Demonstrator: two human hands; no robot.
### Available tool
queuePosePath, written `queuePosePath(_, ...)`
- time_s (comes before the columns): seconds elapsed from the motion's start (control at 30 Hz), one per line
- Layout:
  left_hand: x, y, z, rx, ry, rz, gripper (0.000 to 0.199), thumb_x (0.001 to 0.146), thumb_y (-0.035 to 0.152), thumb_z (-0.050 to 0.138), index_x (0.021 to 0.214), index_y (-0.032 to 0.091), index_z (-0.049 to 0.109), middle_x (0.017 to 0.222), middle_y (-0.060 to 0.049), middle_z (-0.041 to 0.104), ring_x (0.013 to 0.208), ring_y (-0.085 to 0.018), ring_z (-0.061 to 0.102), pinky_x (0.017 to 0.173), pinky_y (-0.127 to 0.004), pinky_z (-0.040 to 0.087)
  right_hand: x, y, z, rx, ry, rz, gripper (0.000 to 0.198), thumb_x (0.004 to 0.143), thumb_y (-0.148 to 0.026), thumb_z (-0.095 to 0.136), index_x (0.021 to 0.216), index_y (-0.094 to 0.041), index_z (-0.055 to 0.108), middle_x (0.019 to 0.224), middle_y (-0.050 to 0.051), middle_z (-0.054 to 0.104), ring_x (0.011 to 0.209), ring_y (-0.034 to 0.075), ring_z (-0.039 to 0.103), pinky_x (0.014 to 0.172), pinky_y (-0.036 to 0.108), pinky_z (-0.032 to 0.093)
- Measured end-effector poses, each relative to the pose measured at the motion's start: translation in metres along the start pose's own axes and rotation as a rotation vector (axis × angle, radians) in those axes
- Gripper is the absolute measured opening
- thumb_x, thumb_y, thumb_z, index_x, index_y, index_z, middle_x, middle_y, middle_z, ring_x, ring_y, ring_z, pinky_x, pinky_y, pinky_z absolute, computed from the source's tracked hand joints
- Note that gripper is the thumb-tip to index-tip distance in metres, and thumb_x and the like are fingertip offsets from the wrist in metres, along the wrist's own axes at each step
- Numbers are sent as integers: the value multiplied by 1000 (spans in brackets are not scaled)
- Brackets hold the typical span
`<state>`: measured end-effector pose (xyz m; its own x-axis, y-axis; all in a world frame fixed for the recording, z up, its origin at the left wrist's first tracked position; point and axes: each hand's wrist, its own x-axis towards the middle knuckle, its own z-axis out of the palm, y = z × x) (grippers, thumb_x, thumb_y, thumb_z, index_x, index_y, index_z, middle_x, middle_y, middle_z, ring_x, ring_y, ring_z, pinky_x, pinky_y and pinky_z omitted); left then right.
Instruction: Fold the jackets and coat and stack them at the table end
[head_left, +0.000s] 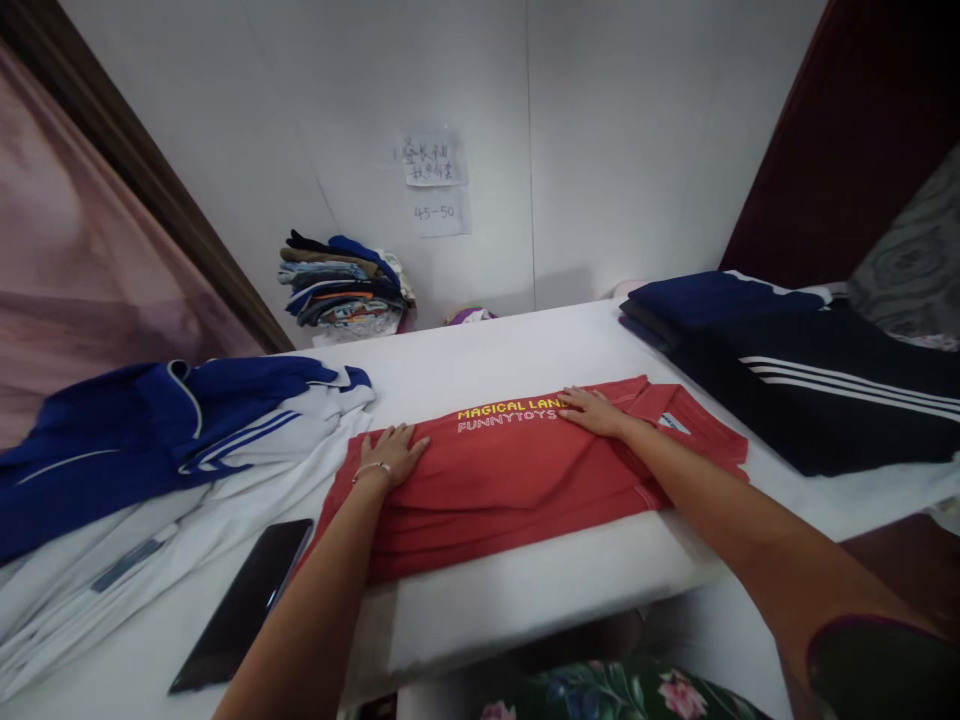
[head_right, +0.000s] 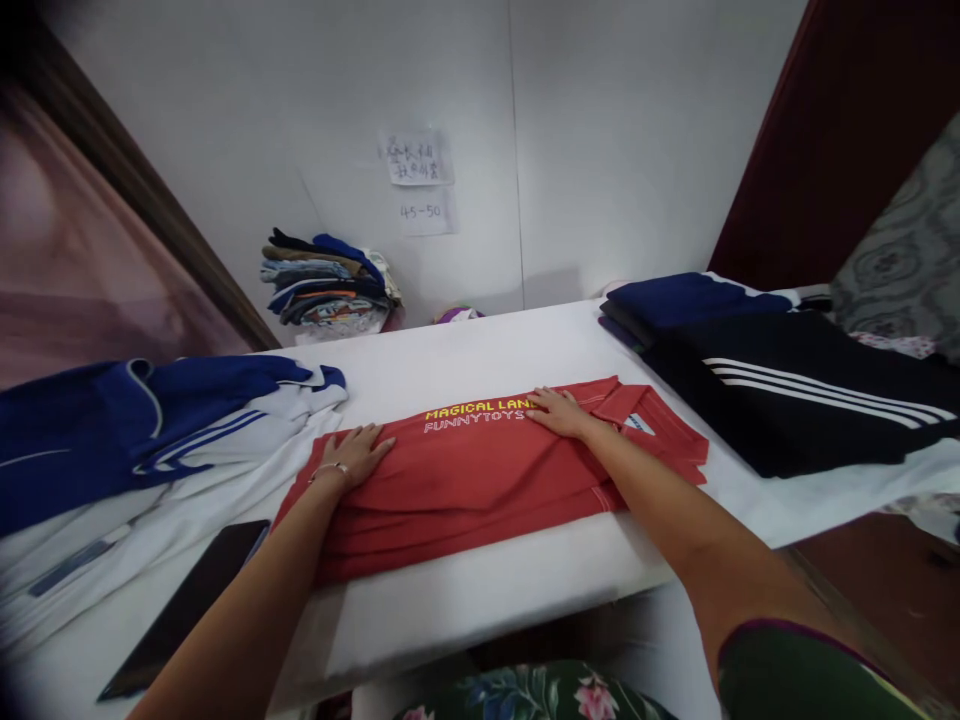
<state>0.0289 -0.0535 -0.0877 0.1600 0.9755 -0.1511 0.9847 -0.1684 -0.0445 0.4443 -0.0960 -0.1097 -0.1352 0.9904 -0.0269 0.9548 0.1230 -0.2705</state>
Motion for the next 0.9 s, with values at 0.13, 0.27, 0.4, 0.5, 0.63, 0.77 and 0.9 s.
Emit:
queuePosePath(0.13, -2, 3, -2, 4, 7, -2, 65, 88, 57, 21, 141, 21, 37, 150, -5, 31, 139, -28, 22, 110, -57, 17, -8, 38, -6, -130, 86, 257, 57, 92, -54, 28, 138, -24, 41, 151, 9, 29, 139, 27, 20, 109, 53, 17)
queuePosePath(0.27, -4, 7, -4, 10, 2, -11, 64, 89, 56, 21, 141, 22, 36, 150, -6, 31, 139, -28, 24, 109, -57, 19, -12, 60, -3, -136, 80, 321, 55, 93, -49, 26, 138, -20, 40, 149, 10, 31, 138, 27, 24, 108, 55, 18)
queuePosePath(0.4, -4, 7, -3, -6, 19, 0, 63, 89, 56, 21, 141, 23, 37, 150, -8, 31, 139, -29, 24, 109, -58, 17, -8, 58, -7, -124, 77, 314, 53, 92, -48, 30, 135, -20, 44, 147, 11, 35, 136, 29, 28, 106, 58, 20)
queuePosePath(0.5, -5, 7, -1, -15, 37, 0, 65, 89, 56, 21, 141, 22, 36, 151, -9, 29, 139, -28, 21, 109, -58, 14, -6, 38, -18, -114, 100, 318, 54, 92, -50, 29, 134, -20, 45, 146, 14, 37, 135, 33, 28, 103, 63, 22)
queuePosePath(0.63, -8, 10, 0, 15, 113, -4, 64, 90, 55, 21, 143, 22, 33, 152, -9, 27, 140, -28, 18, 109, -57, 16, -19, -23, -13, -70, 212, 66, 57, 92, -54, 27, 139, -23, 39, 150, 11, 29, 139, 30, 20, 107, 59, 15)
queuePosePath(0.77, -12, 11, -3, 50, 177, -2, 56, 91, 51, 23, 137, 24, 42, 148, -8, 34, 138, -27, 24, 108, -55, 19, -45, -76, 14, -54, 106, -165, 58, 93, -55, 24, 140, -23, 39, 149, 9, 32, 139, 26, 22, 110, 53, 14)
queuePosePath(0.9, -21, 22, -8, 75, 265, -29, 51, 91, 49, 30, 129, 22, 50, 144, -10, 42, 134, -27, 31, 107, -53, 21, -54, -85, 25, -49, 85, -159, 59, 94, -53, 22, 140, -20, 39, 149, 11, 32, 138, 25, 24, 110, 49, 15)
